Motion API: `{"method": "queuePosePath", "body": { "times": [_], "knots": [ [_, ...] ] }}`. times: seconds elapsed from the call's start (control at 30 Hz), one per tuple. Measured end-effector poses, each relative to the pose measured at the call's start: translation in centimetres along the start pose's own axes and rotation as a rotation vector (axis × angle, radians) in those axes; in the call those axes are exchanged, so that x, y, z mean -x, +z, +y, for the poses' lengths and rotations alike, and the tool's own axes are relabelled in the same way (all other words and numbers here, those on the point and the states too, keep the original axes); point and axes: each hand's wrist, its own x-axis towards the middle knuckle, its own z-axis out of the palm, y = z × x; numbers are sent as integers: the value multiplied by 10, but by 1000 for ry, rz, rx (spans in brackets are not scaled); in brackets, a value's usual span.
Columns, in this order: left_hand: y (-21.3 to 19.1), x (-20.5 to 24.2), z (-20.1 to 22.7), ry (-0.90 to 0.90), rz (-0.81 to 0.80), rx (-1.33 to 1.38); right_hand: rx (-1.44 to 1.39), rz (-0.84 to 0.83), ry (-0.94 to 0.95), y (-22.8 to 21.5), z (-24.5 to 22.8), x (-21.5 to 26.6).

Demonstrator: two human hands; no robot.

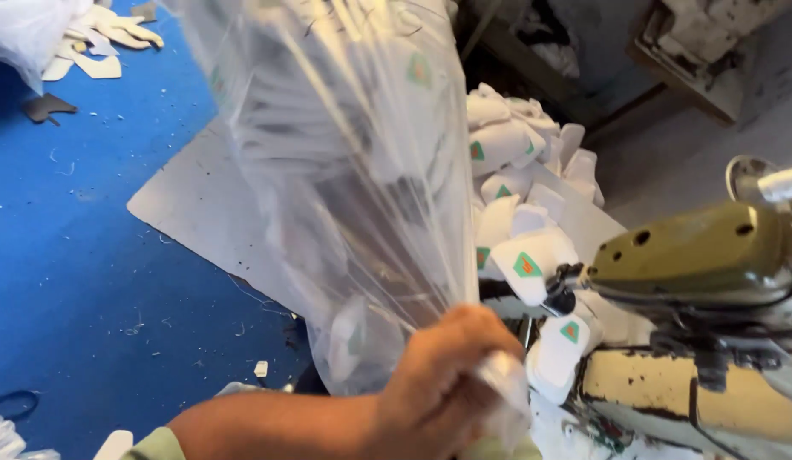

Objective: The person takes white gloves from a plastic bag and sews them one by one using a sewing machine. The person guides each glove under the needle, operates the machine, and then removes the sewn glove to place it on a growing pile.

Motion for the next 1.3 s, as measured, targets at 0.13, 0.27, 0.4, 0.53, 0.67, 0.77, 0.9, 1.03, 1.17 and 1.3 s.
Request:
{"method": "queuePosePath", "body": {
  "times": [0.13, 0.27, 0.4, 0.53, 0.67, 0.77, 0.9, 1.03, 1.17, 1.3],
  "knots": [
    [-21, -23, 4, -225, 26, 122, 19, 28, 45, 1, 1, 30],
    [-47, -14, 11, 145, 70, -274, 62, 94, 69, -11, 10, 51],
    [-59, 62, -4, 114, 193, -540, 88, 133, 94, -18, 24, 68],
    [-41, 160, -58, 42, 299, -709, 109, 162, 120, -21, 39, 77],
    [-36, 182, -98, -256, 295, -1070, 281, 115, 122, 0, 53, 72],
    [-53, 165, -114, -287, 320, -1118, 554, 9, 90, 17, 61, 46],
    [-74, 136, -98, -269, 348, -1095, 760, -26, 166, 19, 56, -8],
    [-82, 160, -99, -530, 489, -557, 854, -23, 251, 13, 58, -59],
    [-83, 198, -119, -476, 496, -383, 1216, 236, -98, 17, 107, -66],
    [-88, 208, -142, -588, 559, -313, 919, 327, -476, 14, 86, -72]
  ]
}}
